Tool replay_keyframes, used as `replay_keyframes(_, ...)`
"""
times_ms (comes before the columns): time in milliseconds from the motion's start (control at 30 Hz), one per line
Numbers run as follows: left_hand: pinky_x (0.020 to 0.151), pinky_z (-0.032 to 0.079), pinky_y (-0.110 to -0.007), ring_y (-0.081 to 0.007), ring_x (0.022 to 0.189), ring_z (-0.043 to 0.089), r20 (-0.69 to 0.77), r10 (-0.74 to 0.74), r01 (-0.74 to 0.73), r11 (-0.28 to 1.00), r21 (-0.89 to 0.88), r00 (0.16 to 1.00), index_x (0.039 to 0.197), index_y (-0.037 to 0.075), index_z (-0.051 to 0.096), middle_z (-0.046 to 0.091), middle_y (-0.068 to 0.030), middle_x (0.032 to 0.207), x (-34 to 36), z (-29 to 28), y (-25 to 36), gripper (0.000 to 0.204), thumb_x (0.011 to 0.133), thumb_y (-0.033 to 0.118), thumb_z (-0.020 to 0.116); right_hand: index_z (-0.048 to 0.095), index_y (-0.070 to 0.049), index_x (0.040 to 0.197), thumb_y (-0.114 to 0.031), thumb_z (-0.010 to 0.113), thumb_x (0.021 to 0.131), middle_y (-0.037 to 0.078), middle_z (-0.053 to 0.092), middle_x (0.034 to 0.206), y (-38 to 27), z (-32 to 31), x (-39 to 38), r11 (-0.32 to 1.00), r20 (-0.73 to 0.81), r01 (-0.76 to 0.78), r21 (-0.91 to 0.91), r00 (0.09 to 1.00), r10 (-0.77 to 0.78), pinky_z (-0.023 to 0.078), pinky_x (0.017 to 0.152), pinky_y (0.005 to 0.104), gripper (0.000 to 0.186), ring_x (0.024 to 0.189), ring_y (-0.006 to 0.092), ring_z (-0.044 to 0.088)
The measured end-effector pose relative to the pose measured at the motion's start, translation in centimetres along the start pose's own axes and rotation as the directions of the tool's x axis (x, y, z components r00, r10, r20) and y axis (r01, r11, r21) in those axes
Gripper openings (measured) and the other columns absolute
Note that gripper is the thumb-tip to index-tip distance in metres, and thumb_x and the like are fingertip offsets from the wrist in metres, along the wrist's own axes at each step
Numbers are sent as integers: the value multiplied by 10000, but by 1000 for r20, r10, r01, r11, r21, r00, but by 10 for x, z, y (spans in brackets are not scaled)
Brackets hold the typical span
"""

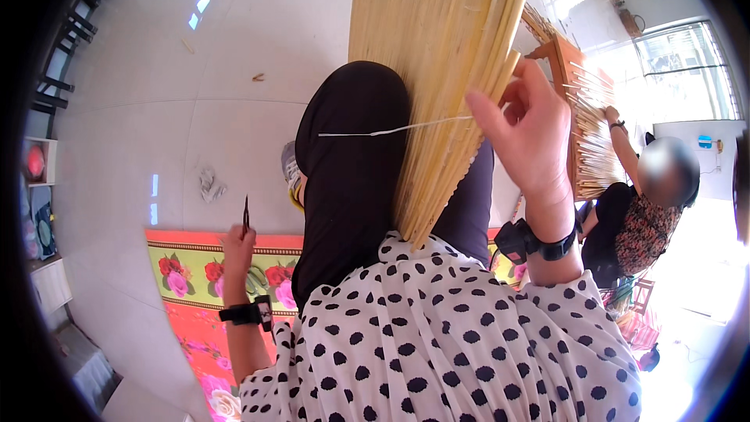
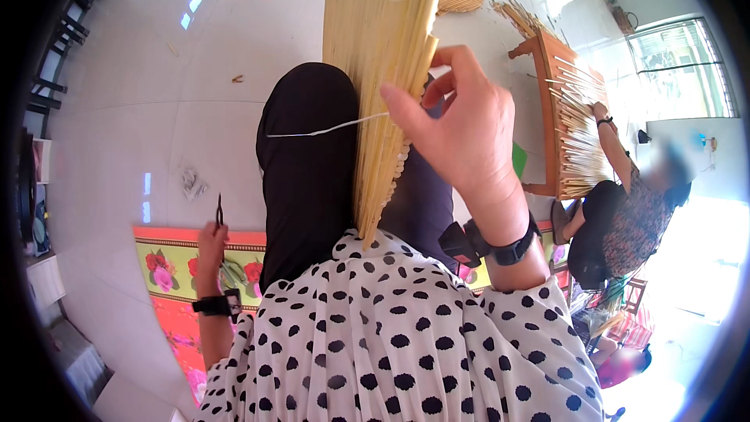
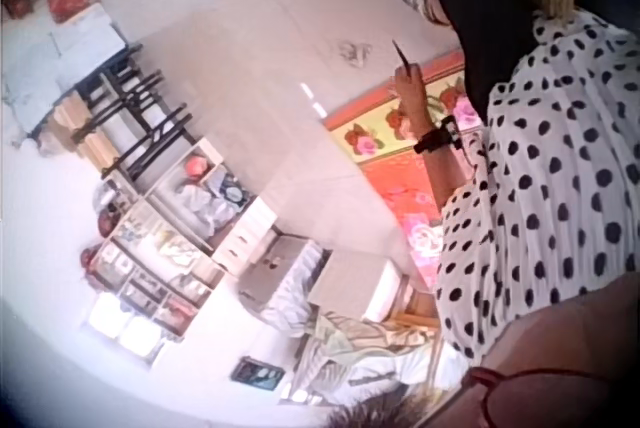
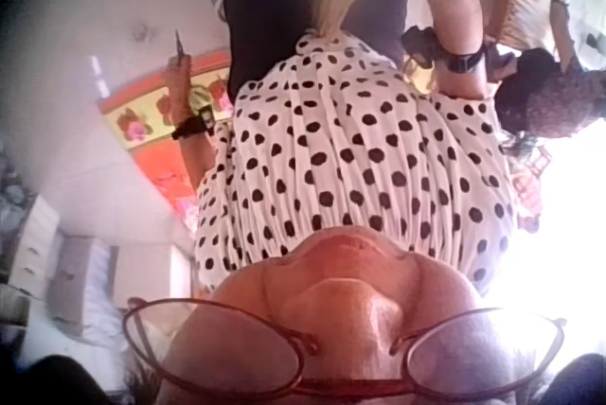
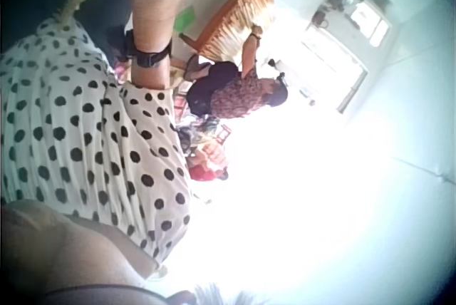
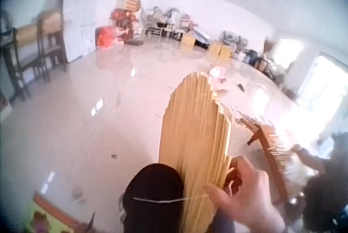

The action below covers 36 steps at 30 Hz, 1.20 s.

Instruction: The person sits on the floor and weaves a fan-shaped bamboo mat. They use a needle and thread to stitch the bamboo strips together, periodically using pliers to pull the thread tight and cut it.

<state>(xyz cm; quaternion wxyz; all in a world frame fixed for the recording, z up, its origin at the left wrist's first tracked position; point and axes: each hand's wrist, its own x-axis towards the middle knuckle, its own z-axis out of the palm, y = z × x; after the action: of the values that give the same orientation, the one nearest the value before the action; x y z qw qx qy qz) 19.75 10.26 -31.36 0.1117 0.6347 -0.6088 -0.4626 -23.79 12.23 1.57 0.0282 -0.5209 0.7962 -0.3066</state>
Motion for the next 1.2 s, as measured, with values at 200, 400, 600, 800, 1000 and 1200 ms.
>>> replay_keyframes(200,655,511,-410,-285,731,660,47,-336,229,730,643,941,956,-1,655,672,-157,771,-29,71,-167,325,866,308,608,534,-57,752,-399,878,648,16,554,578,16,6,-33,997,146,51,-50,988,-43,461,486,302,496,480,173,553)
replay_keyframes(400,772,513,-507,-392,855,653,-232,-228,324,716,619,946,948,9,672,689,-207,907,-31,75,-141,306,851,296,628,563,-42,803,-273,803,728,38,584,604,18,18,-40,995,119,66,75,990,-75,488,502,312,341,504,198,596)
replay_keyframes(600,862,518,-343,-234,1076,613,-529,313,-408,911,-68,789,1170,-20,612,635,-146,1164,23,-28,168,256,930,65,584,606,-23,903,-200,773,753,62,610,669,10,23,-47,994,2,46,98,999,-46,497,506,297,286,518,191,607)
replay_keyframes(800,683,543,-282,-176,728,674,27,738,-650,611,-451,675,1185,-35,567,628,-156,1160,-47,-14,373,286,899,-46,575,614,-13,924,-151,765,756,72,611,693,8,33,-51,990,-79,119,73,990,-114,492,485,293,265,524,187,610)
replay_keyframes(1000,657,524,-318,-230,738,667,151,763,-688,636,-349,629,1079,-21,618,667,-140,950,-34,23,394,235,850,18,652,626,-8,967,-119,760,761,72,595,680,9,35,-49,988,-156,126,93,981,-111,489,470,302,270,514,192,603)
replay_keyframes(1200,518,421,-279,-168,579,553,-77,943,-946,325,1,324,874,-4,666,564,-74,708,-30,9,406,80,810,-36,702,625,-15,981,-96,752,772,76,596,702,1,28,-40,996,-79,93,10,993,-92,490,472,303,258,508,192,596)
